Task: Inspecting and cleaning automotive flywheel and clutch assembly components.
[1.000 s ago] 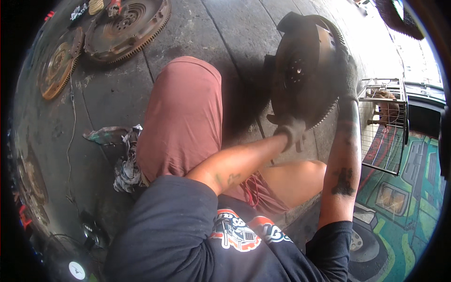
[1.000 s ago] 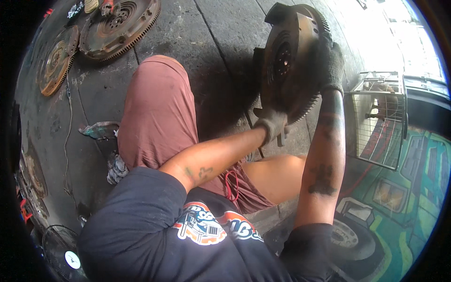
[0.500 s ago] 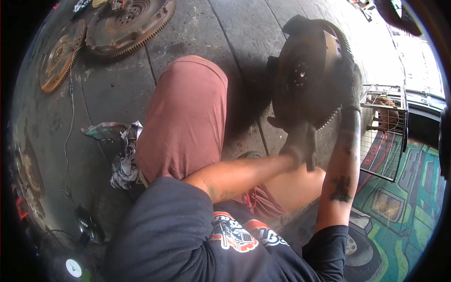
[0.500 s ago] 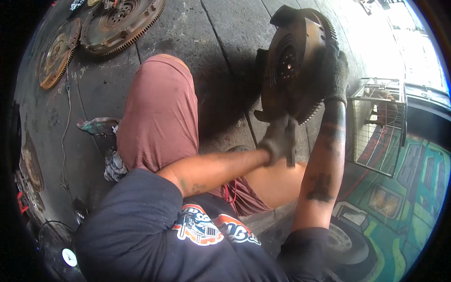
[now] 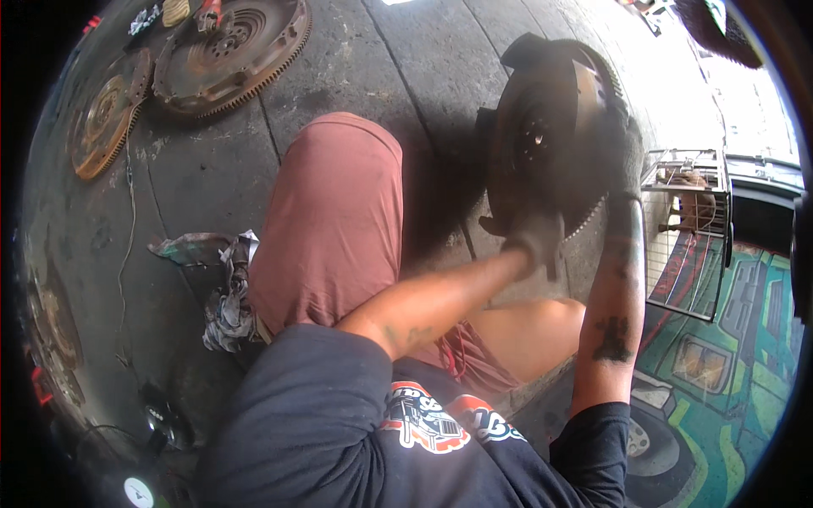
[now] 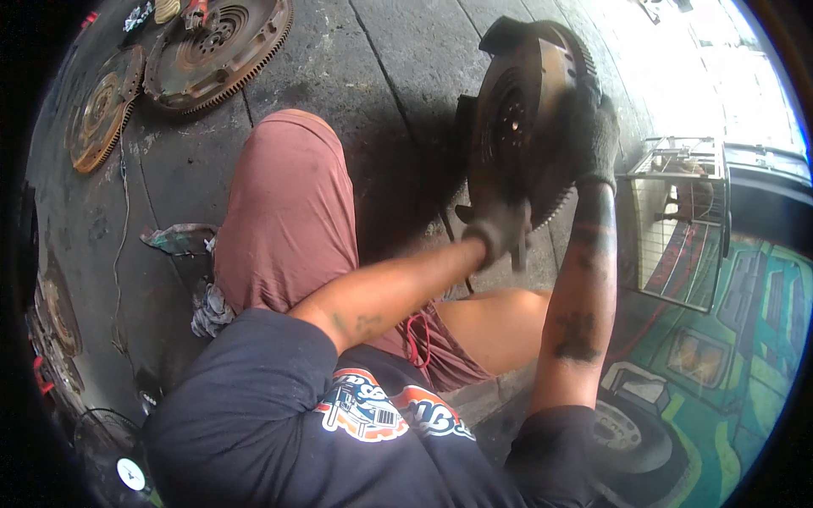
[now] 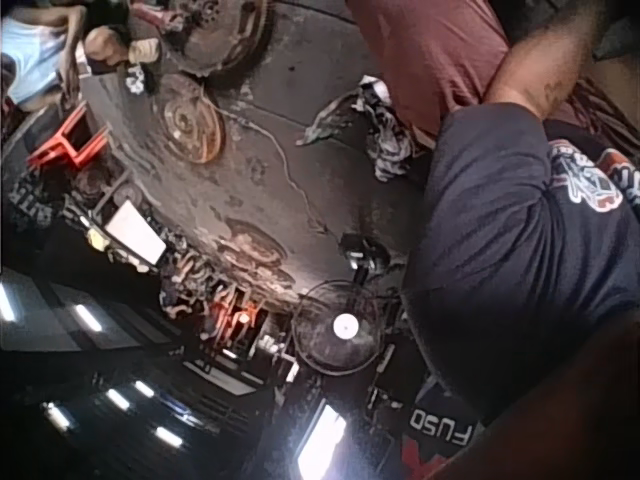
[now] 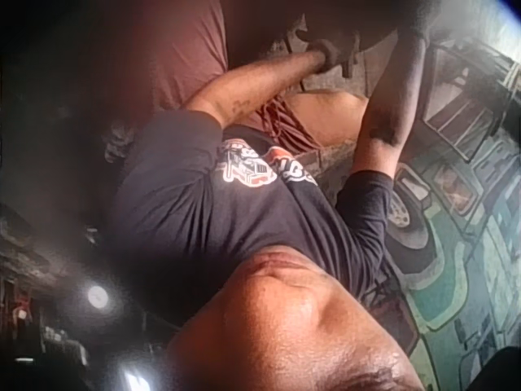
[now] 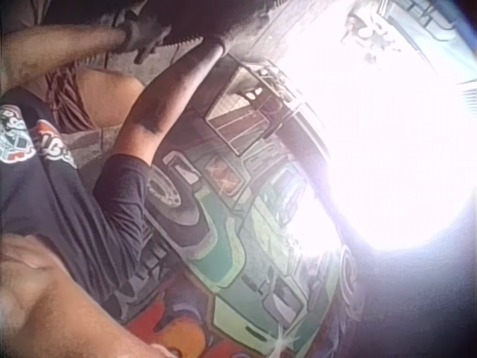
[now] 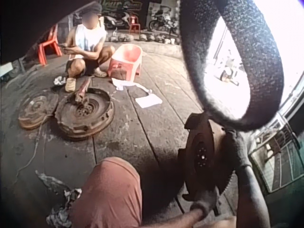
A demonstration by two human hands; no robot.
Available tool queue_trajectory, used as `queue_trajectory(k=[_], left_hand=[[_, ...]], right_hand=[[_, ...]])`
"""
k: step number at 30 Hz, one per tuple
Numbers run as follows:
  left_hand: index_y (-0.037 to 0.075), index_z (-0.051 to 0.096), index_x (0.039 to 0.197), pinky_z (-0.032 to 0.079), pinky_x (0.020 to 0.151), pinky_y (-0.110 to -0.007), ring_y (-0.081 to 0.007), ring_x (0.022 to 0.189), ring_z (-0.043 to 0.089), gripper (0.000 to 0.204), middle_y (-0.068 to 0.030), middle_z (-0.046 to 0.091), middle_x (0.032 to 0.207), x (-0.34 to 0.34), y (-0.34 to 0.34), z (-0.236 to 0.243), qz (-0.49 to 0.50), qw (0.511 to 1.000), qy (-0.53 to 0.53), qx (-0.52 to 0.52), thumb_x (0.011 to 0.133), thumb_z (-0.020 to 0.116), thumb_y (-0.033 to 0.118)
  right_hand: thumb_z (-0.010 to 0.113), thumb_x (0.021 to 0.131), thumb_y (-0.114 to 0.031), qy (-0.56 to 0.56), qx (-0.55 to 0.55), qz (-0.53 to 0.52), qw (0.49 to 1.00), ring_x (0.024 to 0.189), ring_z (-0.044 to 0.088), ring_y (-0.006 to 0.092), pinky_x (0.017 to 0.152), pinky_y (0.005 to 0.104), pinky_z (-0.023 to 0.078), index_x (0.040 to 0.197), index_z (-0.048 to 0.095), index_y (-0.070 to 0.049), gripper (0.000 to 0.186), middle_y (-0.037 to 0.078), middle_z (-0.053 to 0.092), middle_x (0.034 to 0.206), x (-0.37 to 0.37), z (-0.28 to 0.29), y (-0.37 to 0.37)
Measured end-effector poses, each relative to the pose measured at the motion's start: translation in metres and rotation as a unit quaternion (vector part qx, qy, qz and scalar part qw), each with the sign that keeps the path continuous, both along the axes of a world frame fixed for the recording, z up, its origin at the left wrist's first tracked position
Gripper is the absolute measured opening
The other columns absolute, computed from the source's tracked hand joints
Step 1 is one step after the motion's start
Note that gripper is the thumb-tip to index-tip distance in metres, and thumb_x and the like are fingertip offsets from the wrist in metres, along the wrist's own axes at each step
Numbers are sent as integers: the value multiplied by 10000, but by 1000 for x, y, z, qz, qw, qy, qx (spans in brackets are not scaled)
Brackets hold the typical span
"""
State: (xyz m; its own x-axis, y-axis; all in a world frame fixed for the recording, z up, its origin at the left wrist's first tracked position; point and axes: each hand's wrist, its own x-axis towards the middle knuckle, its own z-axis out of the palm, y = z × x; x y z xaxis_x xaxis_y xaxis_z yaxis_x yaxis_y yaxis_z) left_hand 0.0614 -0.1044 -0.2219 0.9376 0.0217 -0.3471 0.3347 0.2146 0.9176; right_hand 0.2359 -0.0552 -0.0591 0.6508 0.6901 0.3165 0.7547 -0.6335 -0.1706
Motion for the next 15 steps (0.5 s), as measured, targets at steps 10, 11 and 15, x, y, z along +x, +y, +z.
queue_trajectory(k=[10, 11, 15], left_hand=[[90, 532, 1326, 557, 822, -456, -305, 922, 710, 385, -221, 684, 1039, -28, -6, -33, 238, 971, -14, -23, 1038, 480, 341], [90, 532, 1326, 557, 822, -456, -305, 922, 710, 385, -221, 684, 1039, -14, -20, 14, 189, 980, -21, -52, 1038, 480, 341], [45, 586, 1089, 544, 581, -403, -254, 670, 672, 281, -164, 648, 836, -53, -2, 116, 236, 951, 74, -185, 1030, 479, 298]], right_hand=[[576, 933, -211, -92, -28, 113, 989, 964, 636, 434, 806, 541, 519, 1263, 594, -138, 338, 225, 632, 1064, -46, 10, 41], [596, 922, -237, -94, -63, 88, 990, 960, 637, 435, 796, 546, 517, 1261, 599, -179, 344, 212, 646, 1051, -11, 7, 9], [612, 909, -284, -185, -135, 115, 966, 999, 632, 414, 845, 522, 522, 1264, 586, -175, 372, 192, 648, 1093, -17, 23, -6]])
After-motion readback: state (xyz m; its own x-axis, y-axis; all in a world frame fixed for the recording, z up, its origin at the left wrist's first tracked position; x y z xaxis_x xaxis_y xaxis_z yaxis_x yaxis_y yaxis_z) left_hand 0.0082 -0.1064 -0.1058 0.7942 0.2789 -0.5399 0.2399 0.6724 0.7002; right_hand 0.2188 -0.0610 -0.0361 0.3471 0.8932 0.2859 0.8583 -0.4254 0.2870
